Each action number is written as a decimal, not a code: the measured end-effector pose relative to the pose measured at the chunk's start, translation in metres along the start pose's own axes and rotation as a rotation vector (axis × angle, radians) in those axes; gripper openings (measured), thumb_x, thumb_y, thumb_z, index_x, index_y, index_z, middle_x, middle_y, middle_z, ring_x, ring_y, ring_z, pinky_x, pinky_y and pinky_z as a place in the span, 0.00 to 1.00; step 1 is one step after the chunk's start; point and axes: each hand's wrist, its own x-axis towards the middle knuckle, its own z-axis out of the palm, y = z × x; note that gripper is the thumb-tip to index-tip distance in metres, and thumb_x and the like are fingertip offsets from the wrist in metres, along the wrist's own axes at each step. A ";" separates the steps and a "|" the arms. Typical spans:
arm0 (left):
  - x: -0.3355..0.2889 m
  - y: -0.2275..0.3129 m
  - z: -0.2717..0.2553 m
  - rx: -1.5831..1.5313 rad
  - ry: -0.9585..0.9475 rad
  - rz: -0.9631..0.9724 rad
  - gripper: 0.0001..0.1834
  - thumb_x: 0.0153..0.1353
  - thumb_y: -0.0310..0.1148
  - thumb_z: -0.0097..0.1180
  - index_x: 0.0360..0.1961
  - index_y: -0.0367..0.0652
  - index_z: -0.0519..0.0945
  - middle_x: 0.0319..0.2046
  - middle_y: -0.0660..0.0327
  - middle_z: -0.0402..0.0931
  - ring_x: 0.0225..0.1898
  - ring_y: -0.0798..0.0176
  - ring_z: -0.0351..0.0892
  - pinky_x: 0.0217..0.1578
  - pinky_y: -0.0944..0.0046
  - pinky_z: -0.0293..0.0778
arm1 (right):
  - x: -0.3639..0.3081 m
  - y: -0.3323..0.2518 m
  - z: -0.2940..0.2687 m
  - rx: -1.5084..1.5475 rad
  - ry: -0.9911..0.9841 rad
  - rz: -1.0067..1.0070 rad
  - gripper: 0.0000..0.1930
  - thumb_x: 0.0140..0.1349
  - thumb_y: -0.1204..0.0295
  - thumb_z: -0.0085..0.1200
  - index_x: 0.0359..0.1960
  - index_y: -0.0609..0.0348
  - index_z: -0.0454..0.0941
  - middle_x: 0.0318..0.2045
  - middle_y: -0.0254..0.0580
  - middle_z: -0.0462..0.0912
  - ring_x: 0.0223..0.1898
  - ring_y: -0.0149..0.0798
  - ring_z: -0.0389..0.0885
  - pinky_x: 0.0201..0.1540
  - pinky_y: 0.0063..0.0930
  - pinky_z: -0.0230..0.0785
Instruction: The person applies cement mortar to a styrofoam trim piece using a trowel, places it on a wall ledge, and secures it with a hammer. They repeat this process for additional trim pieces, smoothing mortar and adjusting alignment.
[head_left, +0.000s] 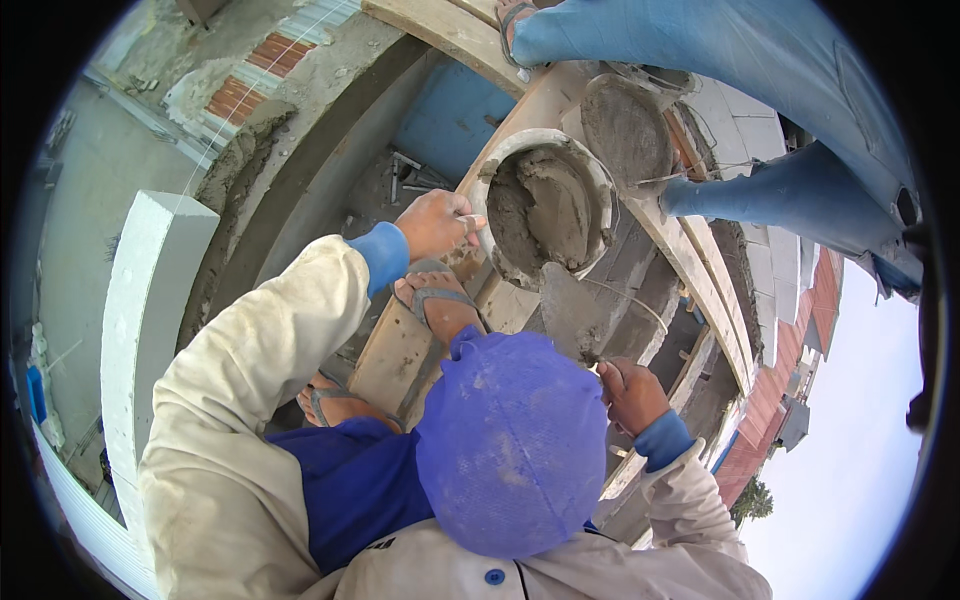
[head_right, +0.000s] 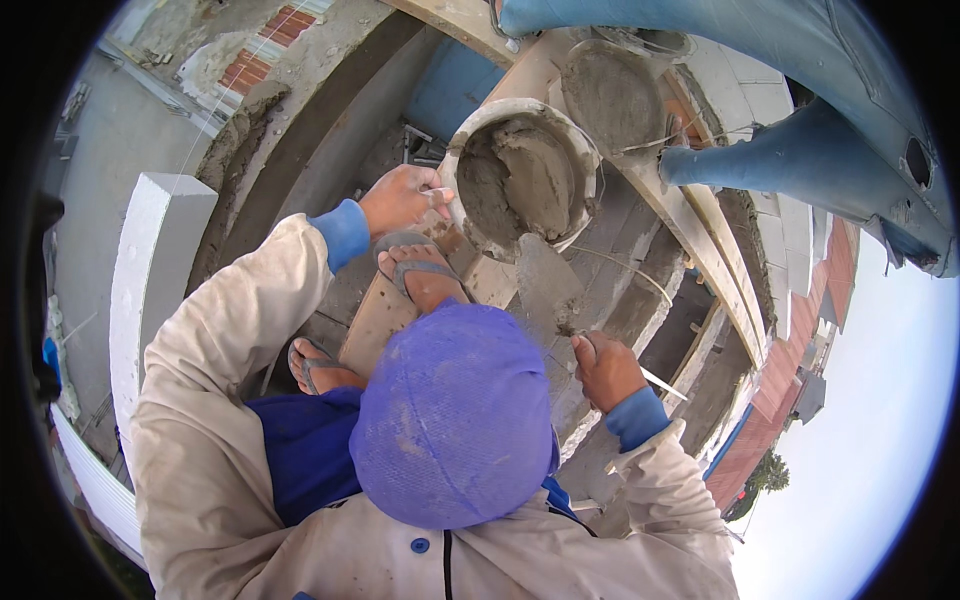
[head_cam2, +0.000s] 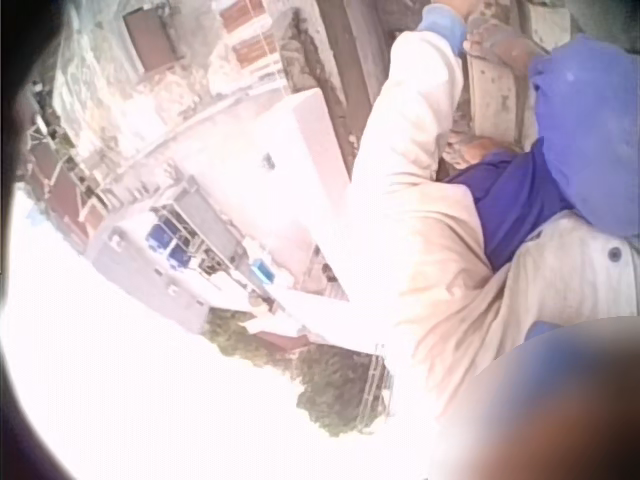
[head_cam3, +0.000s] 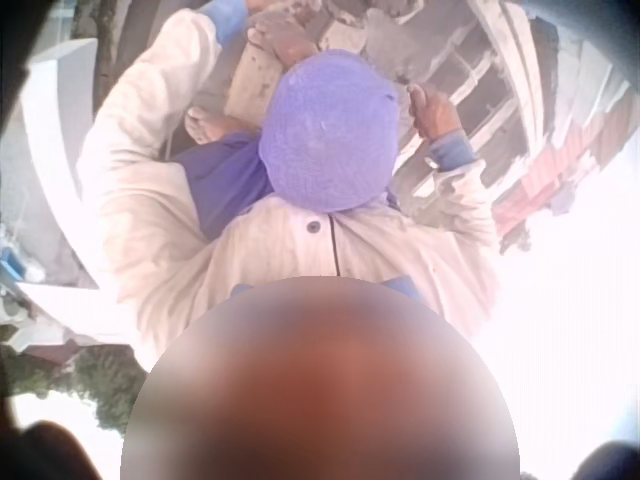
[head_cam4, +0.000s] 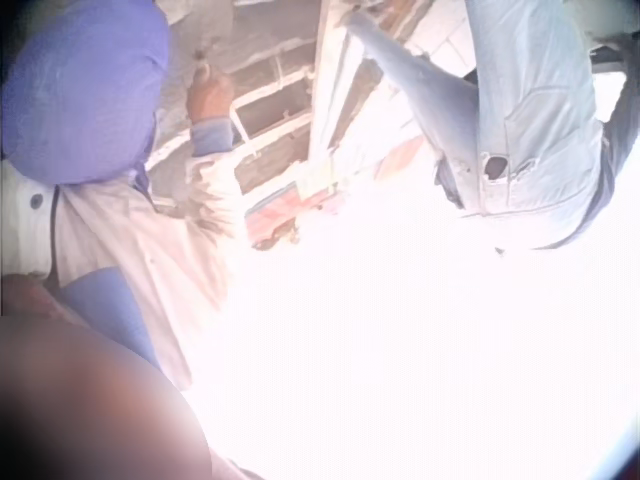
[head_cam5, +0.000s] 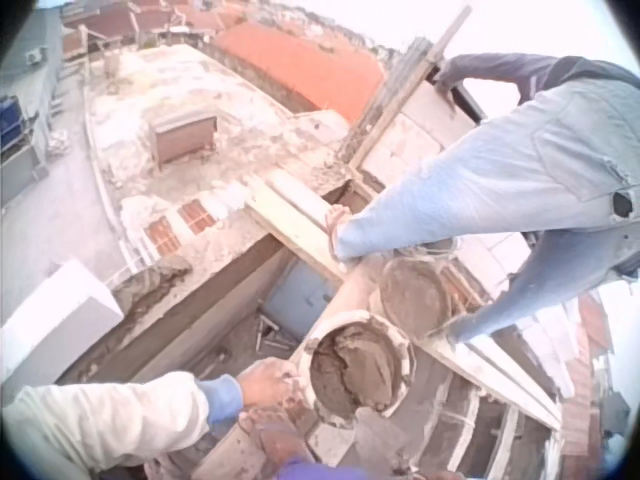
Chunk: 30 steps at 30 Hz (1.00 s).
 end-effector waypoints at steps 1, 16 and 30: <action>-0.001 0.000 -0.001 0.005 0.010 -0.004 0.14 0.70 0.39 0.56 0.36 0.41 0.88 0.31 0.60 0.88 0.34 0.59 0.83 0.43 0.57 0.76 | -0.001 -0.005 0.005 0.101 -0.046 0.050 0.21 0.77 0.57 0.46 0.35 0.64 0.76 0.21 0.47 0.79 0.21 0.48 0.81 0.27 0.43 0.74; -0.015 -0.005 -0.003 -0.211 -0.039 -0.038 0.14 0.75 0.39 0.53 0.46 0.42 0.87 0.40 0.67 0.88 0.34 0.71 0.78 0.38 0.66 0.77 | 0.030 -0.017 -0.049 -0.110 0.446 -0.458 0.21 0.73 0.59 0.53 0.57 0.63 0.76 0.34 0.48 0.83 0.28 0.45 0.84 0.33 0.41 0.78; -0.007 0.000 0.018 0.064 0.186 0.020 0.17 0.68 0.43 0.58 0.33 0.41 0.88 0.29 0.57 0.87 0.35 0.51 0.87 0.43 0.52 0.79 | 0.061 -0.072 -0.141 -0.919 0.329 -0.605 0.19 0.64 0.66 0.59 0.57 0.54 0.81 0.43 0.52 0.86 0.43 0.59 0.86 0.49 0.51 0.80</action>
